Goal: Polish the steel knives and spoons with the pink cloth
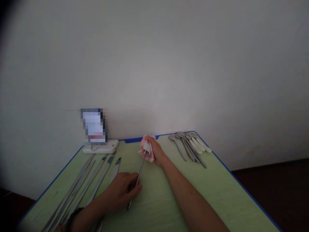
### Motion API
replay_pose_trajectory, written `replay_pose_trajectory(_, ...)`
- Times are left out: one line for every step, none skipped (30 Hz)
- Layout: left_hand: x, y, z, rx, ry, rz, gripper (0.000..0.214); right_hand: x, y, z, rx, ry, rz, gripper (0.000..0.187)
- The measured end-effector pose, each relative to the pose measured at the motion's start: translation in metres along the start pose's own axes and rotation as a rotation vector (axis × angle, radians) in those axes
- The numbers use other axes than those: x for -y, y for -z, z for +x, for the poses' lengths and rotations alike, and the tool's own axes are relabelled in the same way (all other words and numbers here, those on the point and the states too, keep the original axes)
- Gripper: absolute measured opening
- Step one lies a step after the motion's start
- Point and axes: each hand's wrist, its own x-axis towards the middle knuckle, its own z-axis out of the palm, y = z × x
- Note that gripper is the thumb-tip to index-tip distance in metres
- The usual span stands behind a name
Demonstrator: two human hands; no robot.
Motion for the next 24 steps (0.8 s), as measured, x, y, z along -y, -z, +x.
replay_pose_trajectory(0.0, -0.0002, 0.0004, -0.004, -0.003, -0.001, 0.027, 0.0, 0.0, -0.0003, -0.002, -0.007, 0.001, 0.031)
replay_pose_trajectory(0.0, -0.0005, 0.0005, -0.006, -0.007, -0.003, 0.029, 0.0001, -0.0001, -0.0006, -0.009, -0.017, 0.009, 0.031)
replay_pose_trajectory(-0.0001, -0.0008, 0.0006, -0.007, -0.01, -0.004, 0.03, 0.0003, -0.0004, -0.0008, -0.02, -0.025, 0.017, 0.031)
replay_pose_trajectory(-0.0003, -0.0011, 0.0005, -0.009, -0.011, -0.002, 0.031, 0.0004, -0.0007, -0.001, -0.03, -0.03, 0.018, 0.031)
replay_pose_trajectory(-0.0004, -0.0014, 0.0003, -0.01, -0.009, 0.002, 0.031, 0.0006, -0.001, -0.0011, -0.042, -0.032, 0.018, 0.031)
replay_pose_trajectory(-0.0006, -0.0017, 0.0002, -0.013, -0.006, 0.008, 0.031, 0.0007, -0.0012, -0.0011, -0.054, -0.034, 0.021, 0.031)
replay_pose_trajectory(-0.0007, -0.0019, 0.0001, -0.017, -0.001, 0.013, 0.031, 0.0008, -0.0014, -0.0011, -0.063, -0.038, 0.024, 0.03)
replay_pose_trajectory(-0.0008, -0.002, 0.0001, -0.019, 0.004, 0.013, 0.03, 0.0008, -0.0016, -0.001, -0.07, -0.044, 0.028, 0.03)
replay_pose_trajectory(-0.0009, -0.002, 0.0003, -0.02, 0.007, 0.01, 0.029, 0.0007, -0.0017, -0.0008, -0.076, -0.05, 0.03, 0.03)
replay_pose_trajectory(-0.001, -0.0019, 0.0005, -0.013, 0.011, 0.001, 0.028, 0.0007, -0.0018, -0.0008, -0.08, -0.055, 0.032, 0.03)
replay_pose_trajectory(-0.001, -0.0017, 0.0009, -0.007, 0.017, -0.008, 0.026, 0.0007, -0.0019, -0.0008, -0.082, -0.056, 0.032, 0.03)
replay_pose_trajectory(-0.001, -0.0016, 0.0013, 0.002, 0.025, -0.017, 0.025, 0.0009, -0.0022, -0.0009, -0.083, -0.051, 0.029, 0.03)
replay_pose_trajectory(-0.0009, -0.0015, 0.0017, 0.012, 0.035, -0.026, 0.024, 0.0011, -0.0026, -0.0012, -0.083, -0.044, 0.025, 0.03)
replay_pose_trajectory(-0.0007, -0.0016, 0.002, 0.019, 0.045, -0.032, 0.024, 0.0014, -0.0031, -0.0017, -0.082, -0.041, 0.021, 0.029)
replay_pose_trajectory(-0.0005, -0.0018, 0.0022, 0.022, 0.053, -0.035, 0.023, 0.0018, -0.0037, -0.0023, -0.083, -0.044, 0.018, 0.029)
replay_pose_trajectory(-0.0002, -0.002, 0.0023, 0.023, 0.055, -0.036, 0.023, 0.0023, -0.0044, -0.0029, -0.087, -0.051, 0.017, 0.029)
replay_pose_trajectory(0.0003, -0.0022, 0.0022, 0.02, 0.051, -0.034, 0.023, 0.0027, -0.005, -0.0036, -0.093, -0.062, 0.017, 0.029)
replay_pose_trajectory(0.001, -0.0023, 0.0021, 0.015, 0.043, -0.032, 0.024, 0.003, -0.0055, -0.0043, -0.097, -0.074, 0.021, 0.029)
replay_pose_trajectory(0.0017, -0.0022, 0.0018, 0.006, 0.035, -0.032, 0.026, 0.0032, -0.0057, -0.0048, -0.097, -0.082, 0.026, 0.03)
replay_pose_trajectory(0.0026, -0.0019, 0.0016, 0.003, 0.026, -0.035, 0.028, 0.0032, -0.0058, -0.0051, -0.09, -0.081, 0.031, 0.03)
replay_pose_trajectory(0.0034, -0.0014, 0.0014, 0.007, 0.018, -0.042, 0.03, 0.0031, -0.0057, -0.0053, -0.078, -0.072, 0.034, 0.03)
replay_pose_trajectory(0.004, -0.0007, 0.0014, 0.016, 0.012, -0.05, 0.032, 0.0028, -0.0054, -0.0053, -0.065, -0.058, 0.034, 0.03)
replay_pose_trajectory(0.0044, 0.0, 0.0014, 0.026, 0.01, -0.057, 0.033, 0.0025, -0.0051, -0.0051, -0.053, -0.041, 0.028, 0.03)
replay_pose_trajectory(0.0046, 0.0007, 0.0015, 0.037, 0.014, -0.061, 0.033, 0.0021, -0.0048, -0.0048, -0.043, -0.024, 0.017, 0.03)
